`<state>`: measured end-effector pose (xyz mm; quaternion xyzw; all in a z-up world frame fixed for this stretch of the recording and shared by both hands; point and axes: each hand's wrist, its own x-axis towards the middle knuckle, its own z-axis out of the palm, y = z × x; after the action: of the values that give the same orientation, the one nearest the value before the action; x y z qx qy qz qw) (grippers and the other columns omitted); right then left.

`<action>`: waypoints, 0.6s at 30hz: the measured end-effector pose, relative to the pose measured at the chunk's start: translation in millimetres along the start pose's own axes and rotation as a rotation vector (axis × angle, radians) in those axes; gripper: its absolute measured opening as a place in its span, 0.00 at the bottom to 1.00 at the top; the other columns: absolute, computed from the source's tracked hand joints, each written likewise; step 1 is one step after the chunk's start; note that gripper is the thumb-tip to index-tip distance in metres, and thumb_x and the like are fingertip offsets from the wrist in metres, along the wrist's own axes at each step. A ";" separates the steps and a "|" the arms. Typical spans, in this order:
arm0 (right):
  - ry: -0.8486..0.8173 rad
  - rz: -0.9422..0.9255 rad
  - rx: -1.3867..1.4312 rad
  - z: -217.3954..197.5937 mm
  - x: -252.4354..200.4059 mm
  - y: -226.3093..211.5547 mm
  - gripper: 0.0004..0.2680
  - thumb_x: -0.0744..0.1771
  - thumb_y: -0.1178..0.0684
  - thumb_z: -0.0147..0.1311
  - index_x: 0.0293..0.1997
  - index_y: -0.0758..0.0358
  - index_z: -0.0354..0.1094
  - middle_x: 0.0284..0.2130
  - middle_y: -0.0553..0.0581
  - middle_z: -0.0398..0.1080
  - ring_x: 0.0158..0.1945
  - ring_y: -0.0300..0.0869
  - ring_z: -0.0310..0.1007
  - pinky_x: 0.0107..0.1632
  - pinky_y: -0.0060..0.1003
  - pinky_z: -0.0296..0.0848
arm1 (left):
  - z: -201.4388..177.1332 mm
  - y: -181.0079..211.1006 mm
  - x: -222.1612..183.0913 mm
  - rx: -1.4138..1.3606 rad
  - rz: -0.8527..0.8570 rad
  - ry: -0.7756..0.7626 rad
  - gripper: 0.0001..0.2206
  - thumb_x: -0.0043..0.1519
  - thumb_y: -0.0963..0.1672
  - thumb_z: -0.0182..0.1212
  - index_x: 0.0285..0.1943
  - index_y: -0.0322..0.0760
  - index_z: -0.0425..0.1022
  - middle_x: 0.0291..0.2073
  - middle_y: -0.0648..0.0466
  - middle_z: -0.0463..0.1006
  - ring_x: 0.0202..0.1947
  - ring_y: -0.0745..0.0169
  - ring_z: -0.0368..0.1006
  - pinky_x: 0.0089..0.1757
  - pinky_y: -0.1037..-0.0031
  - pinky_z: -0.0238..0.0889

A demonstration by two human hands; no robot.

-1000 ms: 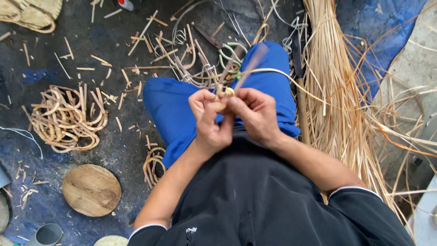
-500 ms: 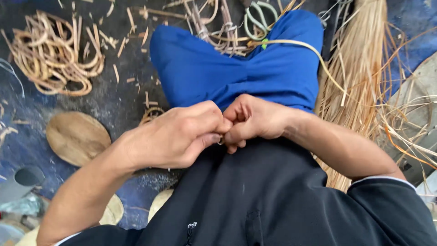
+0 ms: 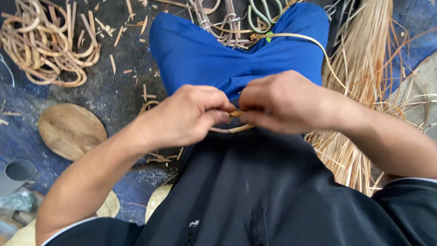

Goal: The person sits on the floor and binds thin rattan strips tightly around a curved rattan frame resting on their lap, wrapping the strips in a spiral along the frame and pulling each wrap tight by hand. Finished coiled rattan pieces, loose strips, and scissors lie on the tarp-covered floor around them.

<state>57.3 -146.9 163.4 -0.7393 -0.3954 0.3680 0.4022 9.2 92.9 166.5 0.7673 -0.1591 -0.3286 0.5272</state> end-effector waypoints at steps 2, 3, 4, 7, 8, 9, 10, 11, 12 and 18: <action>0.062 -0.102 -0.232 3.7 -8.2 -11.0 0.09 0.64 0.47 0.58 0.34 0.63 0.71 0.26 0.56 0.72 0.29 0.48 0.75 0.31 0.41 0.72 | 2.5 8.4 -1.9 0.074 0.104 0.014 0.05 0.60 0.38 0.62 0.43 0.31 0.80 0.34 0.47 0.80 0.36 0.51 0.79 0.39 0.67 0.71; 0.112 -0.210 -0.461 5.5 -12.9 -16.4 0.08 0.64 0.50 0.59 0.30 0.62 0.68 0.25 0.57 0.69 0.29 0.52 0.73 0.32 0.43 0.71 | 4.5 12.6 -2.6 0.144 0.202 0.036 0.05 0.59 0.37 0.62 0.43 0.30 0.79 0.36 0.45 0.80 0.39 0.45 0.78 0.41 0.64 0.70; 0.113 -0.210 -0.461 5.4 -14.5 -20.7 0.08 0.64 0.50 0.59 0.30 0.62 0.68 0.25 0.57 0.69 0.29 0.52 0.73 0.32 0.43 0.71 | 5.9 17.3 -3.2 0.144 0.202 0.035 0.05 0.59 0.37 0.62 0.43 0.30 0.79 0.36 0.45 0.80 0.39 0.45 0.78 0.41 0.64 0.70; 0.023 -0.265 -0.717 9.3 -20.0 -23.5 0.06 0.59 0.55 0.59 0.30 0.63 0.66 0.22 0.55 0.66 0.26 0.47 0.72 0.27 0.43 0.71 | 10.2 25.9 -5.3 0.188 0.158 -0.011 0.03 0.60 0.37 0.60 0.39 0.30 0.78 0.37 0.45 0.80 0.39 0.44 0.78 0.40 0.63 0.71; -0.017 -0.289 -0.577 10.7 -20.4 -18.2 0.06 0.61 0.55 0.58 0.29 0.64 0.65 0.21 0.56 0.66 0.23 0.48 0.71 0.25 0.44 0.69 | 8.8 26.5 -5.2 0.159 0.154 -0.075 0.04 0.59 0.36 0.60 0.39 0.29 0.78 0.36 0.44 0.80 0.39 0.44 0.79 0.40 0.62 0.71; -0.055 -0.312 -0.437 11.7 -20.4 -12.8 0.07 0.63 0.54 0.58 0.28 0.64 0.65 0.19 0.56 0.66 0.20 0.49 0.69 0.23 0.45 0.67 | 6.8 27.0 -5.0 0.130 0.149 -0.139 0.05 0.58 0.36 0.60 0.40 0.29 0.78 0.36 0.44 0.81 0.40 0.43 0.79 0.39 0.62 0.70; -0.054 -0.309 -0.437 12.9 -25.5 -3.8 0.07 0.63 0.54 0.58 0.28 0.64 0.65 0.19 0.56 0.66 0.20 0.49 0.69 0.23 0.45 0.67 | 5.5 24.1 -6.0 0.129 0.151 -0.142 0.05 0.58 0.36 0.60 0.40 0.29 0.78 0.36 0.44 0.81 0.40 0.43 0.79 0.39 0.62 0.70; -0.070 -0.315 -0.212 14.3 -30.2 5.2 0.08 0.64 0.56 0.58 0.27 0.65 0.63 0.19 0.56 0.65 0.21 0.50 0.69 0.24 0.45 0.66 | 3.9 20.9 -7.1 0.090 0.173 -0.137 0.06 0.59 0.37 0.60 0.42 0.29 0.79 0.36 0.45 0.82 0.39 0.46 0.80 0.39 0.64 0.72; -0.093 -0.323 0.018 15.8 -34.8 14.1 0.09 0.65 0.57 0.57 0.26 0.66 0.61 0.20 0.57 0.64 0.22 0.50 0.69 0.26 0.44 0.65 | 3.4 18.1 -9.9 0.046 0.189 -0.126 0.07 0.59 0.38 0.61 0.44 0.30 0.80 0.37 0.47 0.83 0.38 0.49 0.81 0.39 0.66 0.73; -0.038 -0.187 0.371 9.0 -47.7 36.2 0.06 0.66 0.57 0.56 0.28 0.65 0.69 0.21 0.54 0.69 0.24 0.44 0.72 0.29 0.37 0.72 | 1.0 19.9 -5.1 0.061 0.090 -0.069 0.06 0.63 0.39 0.59 0.46 0.30 0.77 0.33 0.45 0.83 0.35 0.52 0.83 0.37 0.67 0.73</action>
<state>40.1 -199.3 138.5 -0.6055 -0.3954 0.4093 0.5564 6.8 87.3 186.1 0.7635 -0.2214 -0.3256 0.5119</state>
